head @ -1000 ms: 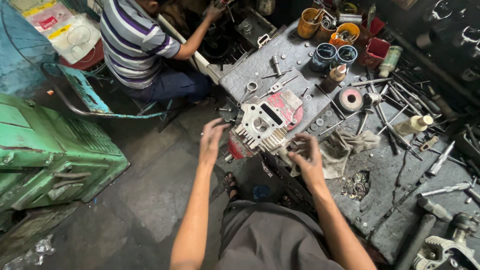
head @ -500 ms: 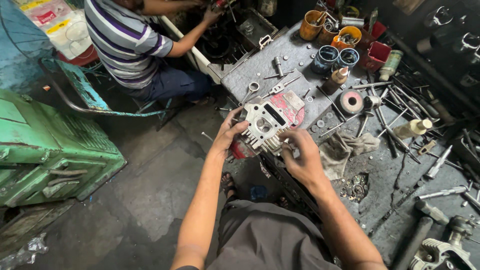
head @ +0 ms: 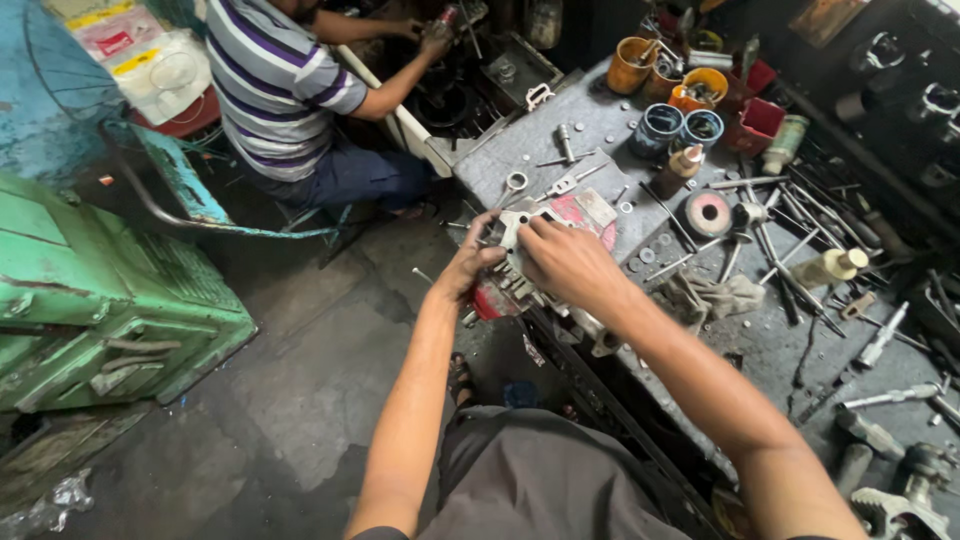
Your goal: The person works on a small engine block clamped in a bench vise, using a T-handle wrench to tighten bolts and a hammer to tap components into place. They repeatedly adjust the engine block and use a rag to wipe surfaces.
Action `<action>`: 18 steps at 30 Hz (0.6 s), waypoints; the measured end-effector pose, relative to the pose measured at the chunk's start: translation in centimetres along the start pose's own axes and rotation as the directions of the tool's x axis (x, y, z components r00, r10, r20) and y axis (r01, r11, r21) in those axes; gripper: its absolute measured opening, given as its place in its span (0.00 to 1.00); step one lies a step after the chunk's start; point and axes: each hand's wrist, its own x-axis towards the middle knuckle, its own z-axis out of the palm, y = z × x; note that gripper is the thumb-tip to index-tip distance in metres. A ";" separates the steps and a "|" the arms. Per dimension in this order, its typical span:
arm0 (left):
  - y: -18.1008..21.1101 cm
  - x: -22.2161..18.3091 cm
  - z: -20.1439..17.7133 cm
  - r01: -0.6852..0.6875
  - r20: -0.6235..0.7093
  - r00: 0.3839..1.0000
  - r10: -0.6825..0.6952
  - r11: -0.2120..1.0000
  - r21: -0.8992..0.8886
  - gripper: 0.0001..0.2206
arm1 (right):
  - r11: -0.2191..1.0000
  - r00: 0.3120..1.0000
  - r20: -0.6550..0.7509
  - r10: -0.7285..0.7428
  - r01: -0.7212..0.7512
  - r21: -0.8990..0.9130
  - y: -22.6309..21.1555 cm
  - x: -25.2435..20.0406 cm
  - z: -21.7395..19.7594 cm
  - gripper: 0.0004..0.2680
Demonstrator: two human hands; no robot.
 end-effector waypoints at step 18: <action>-1.2 -0.4 0.0 -0.071 -0.033 0.997 0.070 0.996 -0.053 0.40 | 0.522 0.600 -0.262 0.756 -0.313 0.793 21.0 -10.5 10.3 0.05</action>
